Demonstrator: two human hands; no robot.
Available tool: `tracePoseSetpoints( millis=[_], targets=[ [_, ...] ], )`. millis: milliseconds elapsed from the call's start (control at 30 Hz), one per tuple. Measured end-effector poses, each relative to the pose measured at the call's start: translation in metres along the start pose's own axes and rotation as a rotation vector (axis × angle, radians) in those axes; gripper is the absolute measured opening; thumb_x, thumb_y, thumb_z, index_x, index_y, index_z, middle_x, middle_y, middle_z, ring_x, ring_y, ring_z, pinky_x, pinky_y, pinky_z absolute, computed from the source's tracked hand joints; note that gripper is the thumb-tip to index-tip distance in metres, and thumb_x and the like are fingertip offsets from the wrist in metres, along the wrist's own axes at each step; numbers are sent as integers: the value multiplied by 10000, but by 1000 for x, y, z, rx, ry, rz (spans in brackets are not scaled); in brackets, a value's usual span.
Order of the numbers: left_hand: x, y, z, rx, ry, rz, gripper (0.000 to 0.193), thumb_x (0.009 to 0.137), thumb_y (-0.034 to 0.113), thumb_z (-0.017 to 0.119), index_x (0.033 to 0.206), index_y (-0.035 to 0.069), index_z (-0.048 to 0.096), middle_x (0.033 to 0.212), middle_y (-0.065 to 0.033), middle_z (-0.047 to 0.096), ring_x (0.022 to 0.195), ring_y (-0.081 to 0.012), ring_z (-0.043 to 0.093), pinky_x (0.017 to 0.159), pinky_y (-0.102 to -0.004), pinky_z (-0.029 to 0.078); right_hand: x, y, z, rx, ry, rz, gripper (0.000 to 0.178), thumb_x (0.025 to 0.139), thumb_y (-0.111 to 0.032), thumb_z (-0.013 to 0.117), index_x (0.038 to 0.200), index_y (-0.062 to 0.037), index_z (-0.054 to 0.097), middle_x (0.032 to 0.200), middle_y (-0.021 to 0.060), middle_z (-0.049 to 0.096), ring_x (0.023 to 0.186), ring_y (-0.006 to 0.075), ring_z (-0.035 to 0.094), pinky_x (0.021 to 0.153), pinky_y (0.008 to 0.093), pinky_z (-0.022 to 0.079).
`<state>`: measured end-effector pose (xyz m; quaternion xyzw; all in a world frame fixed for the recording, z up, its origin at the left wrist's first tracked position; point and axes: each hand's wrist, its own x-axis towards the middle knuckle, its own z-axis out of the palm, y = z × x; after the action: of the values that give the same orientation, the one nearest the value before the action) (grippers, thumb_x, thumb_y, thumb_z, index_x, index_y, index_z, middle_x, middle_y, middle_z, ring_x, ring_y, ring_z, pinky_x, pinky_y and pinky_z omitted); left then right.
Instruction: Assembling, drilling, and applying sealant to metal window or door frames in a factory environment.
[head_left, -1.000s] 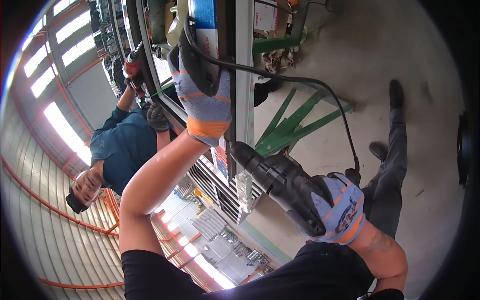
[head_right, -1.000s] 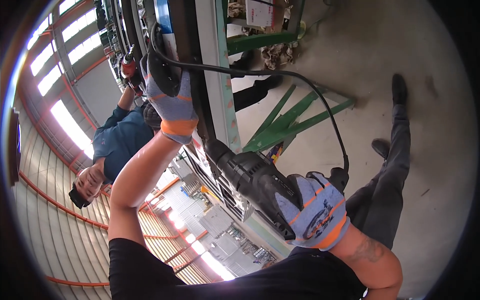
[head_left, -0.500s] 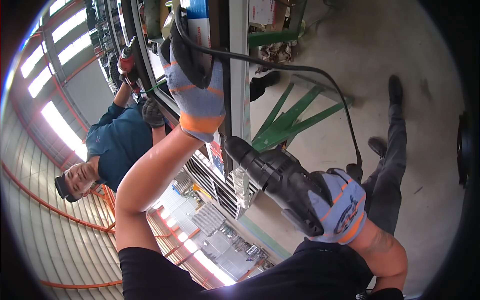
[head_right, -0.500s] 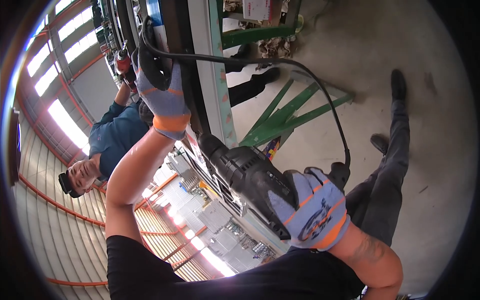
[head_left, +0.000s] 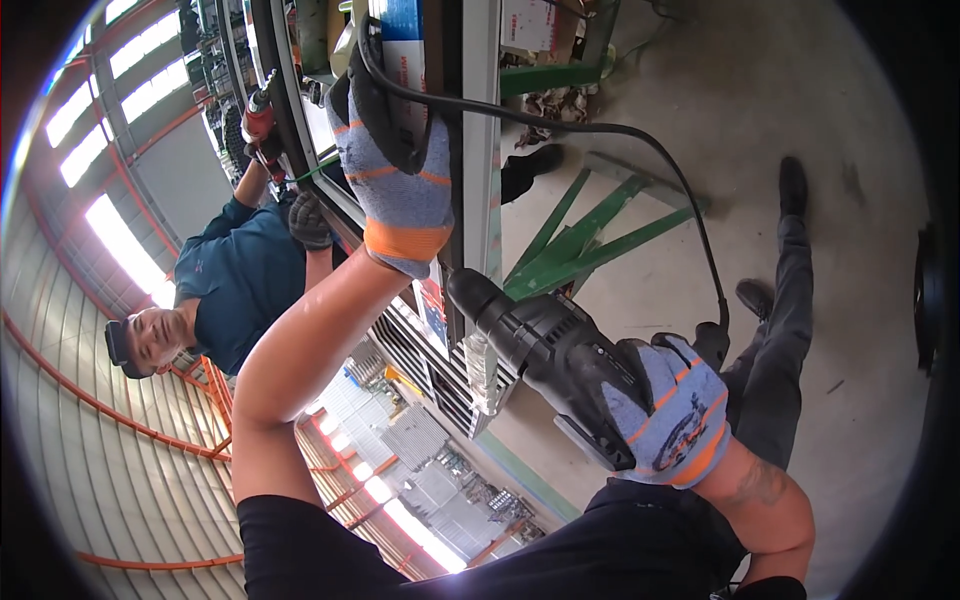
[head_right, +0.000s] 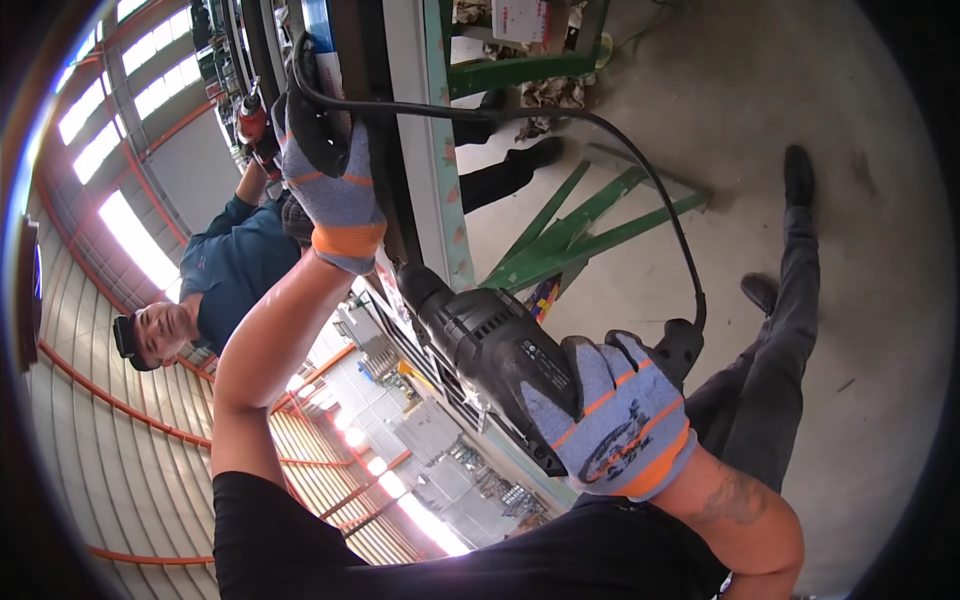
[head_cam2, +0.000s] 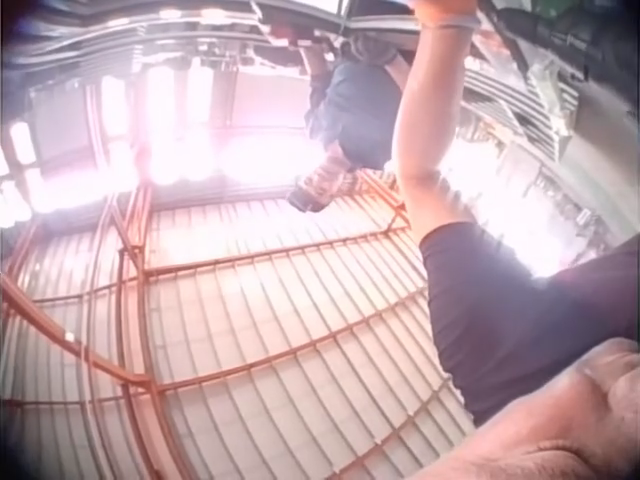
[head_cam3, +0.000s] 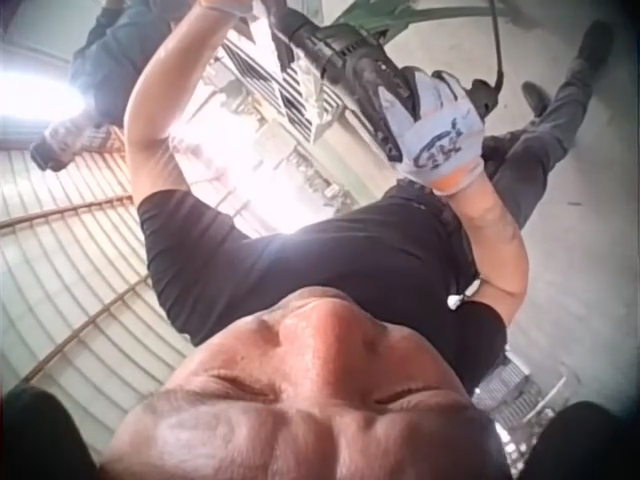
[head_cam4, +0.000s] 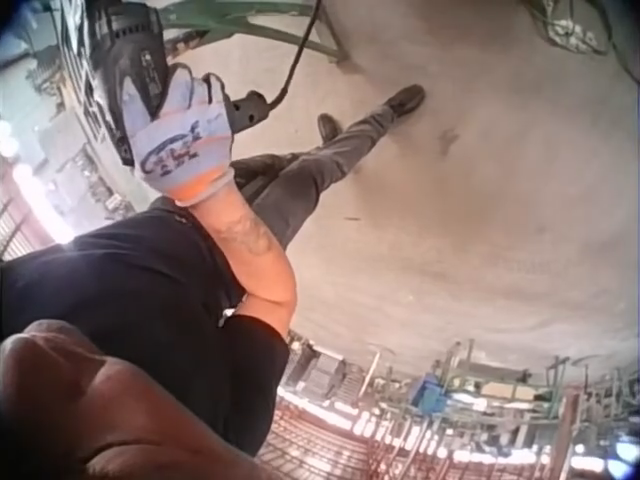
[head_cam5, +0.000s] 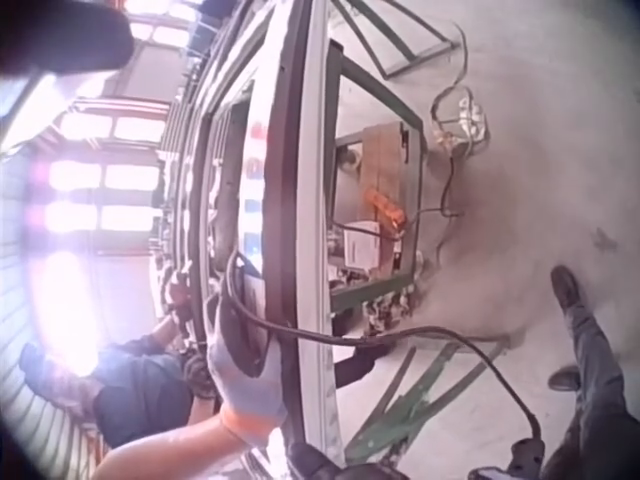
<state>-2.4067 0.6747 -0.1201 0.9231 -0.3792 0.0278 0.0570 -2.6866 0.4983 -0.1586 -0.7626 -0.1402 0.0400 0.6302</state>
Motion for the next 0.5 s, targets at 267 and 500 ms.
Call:
tracePoseSetpoints(
  millis=[267, 500],
  targets=[
    [-4, 2, 13, -17, -17, -35, 561, 822, 114, 648, 1345, -19, 493, 1227, -216, 559, 1080, -395, 567, 991, -444, 422, 1, 5, 3, -86, 46, -29, 436, 816, -196, 553, 1237, -116, 631, 1064, 305, 596, 865, 365, 603, 877, 535, 479],
    [-6, 0, 27, -84, -1, -26, 583, 810, 72, 636, 1363, -26, 480, 1232, -185, 566, 1102, -335, 583, 986, -380, 437, -4, 13, -1, -109, 44, -28, 434, 813, -204, 564, 1229, -104, 630, 1060, 307, 600, 875, 367, 613, 871, 537, 485]
  ],
)
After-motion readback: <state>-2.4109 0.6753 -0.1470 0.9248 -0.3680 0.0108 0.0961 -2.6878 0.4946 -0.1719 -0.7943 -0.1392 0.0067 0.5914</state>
